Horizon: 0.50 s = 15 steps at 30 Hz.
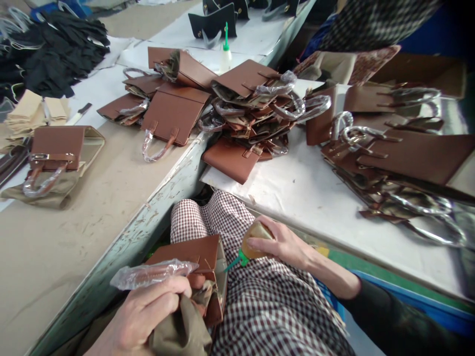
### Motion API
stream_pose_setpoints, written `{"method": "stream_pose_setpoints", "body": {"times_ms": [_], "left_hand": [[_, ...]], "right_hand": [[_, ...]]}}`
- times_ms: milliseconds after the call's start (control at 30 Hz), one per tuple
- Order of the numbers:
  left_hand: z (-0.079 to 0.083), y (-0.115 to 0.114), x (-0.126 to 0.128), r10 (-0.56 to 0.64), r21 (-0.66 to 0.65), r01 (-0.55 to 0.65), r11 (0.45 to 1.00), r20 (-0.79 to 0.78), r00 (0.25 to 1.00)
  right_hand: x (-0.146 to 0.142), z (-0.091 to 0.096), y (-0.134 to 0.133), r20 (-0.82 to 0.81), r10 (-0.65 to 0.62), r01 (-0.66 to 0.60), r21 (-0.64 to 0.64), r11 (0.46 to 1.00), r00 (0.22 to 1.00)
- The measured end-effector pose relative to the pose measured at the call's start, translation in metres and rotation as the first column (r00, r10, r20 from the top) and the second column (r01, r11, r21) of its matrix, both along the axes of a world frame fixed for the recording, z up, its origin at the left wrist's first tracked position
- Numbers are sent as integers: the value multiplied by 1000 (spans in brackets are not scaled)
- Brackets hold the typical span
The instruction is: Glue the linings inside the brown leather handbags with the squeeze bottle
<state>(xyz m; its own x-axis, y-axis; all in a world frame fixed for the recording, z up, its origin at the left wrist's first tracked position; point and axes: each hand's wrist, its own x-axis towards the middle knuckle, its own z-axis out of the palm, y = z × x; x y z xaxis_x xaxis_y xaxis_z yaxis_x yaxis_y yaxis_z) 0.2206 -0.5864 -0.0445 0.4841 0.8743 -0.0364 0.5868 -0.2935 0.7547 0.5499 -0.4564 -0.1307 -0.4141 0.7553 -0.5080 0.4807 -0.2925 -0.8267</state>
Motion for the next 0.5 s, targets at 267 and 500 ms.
{"method": "stream_pose_setpoints", "body": {"times_ms": [267,500], "left_hand": [[5,6,7,9,59,-11,998,34,999],[0,7,4,-7,114,3,993,32,999]], "right_hand": [[7,17,-6,-288,-74,-6,-268,963,955],[5,9,-18,-384,-201,26,-415,910,901]]}}
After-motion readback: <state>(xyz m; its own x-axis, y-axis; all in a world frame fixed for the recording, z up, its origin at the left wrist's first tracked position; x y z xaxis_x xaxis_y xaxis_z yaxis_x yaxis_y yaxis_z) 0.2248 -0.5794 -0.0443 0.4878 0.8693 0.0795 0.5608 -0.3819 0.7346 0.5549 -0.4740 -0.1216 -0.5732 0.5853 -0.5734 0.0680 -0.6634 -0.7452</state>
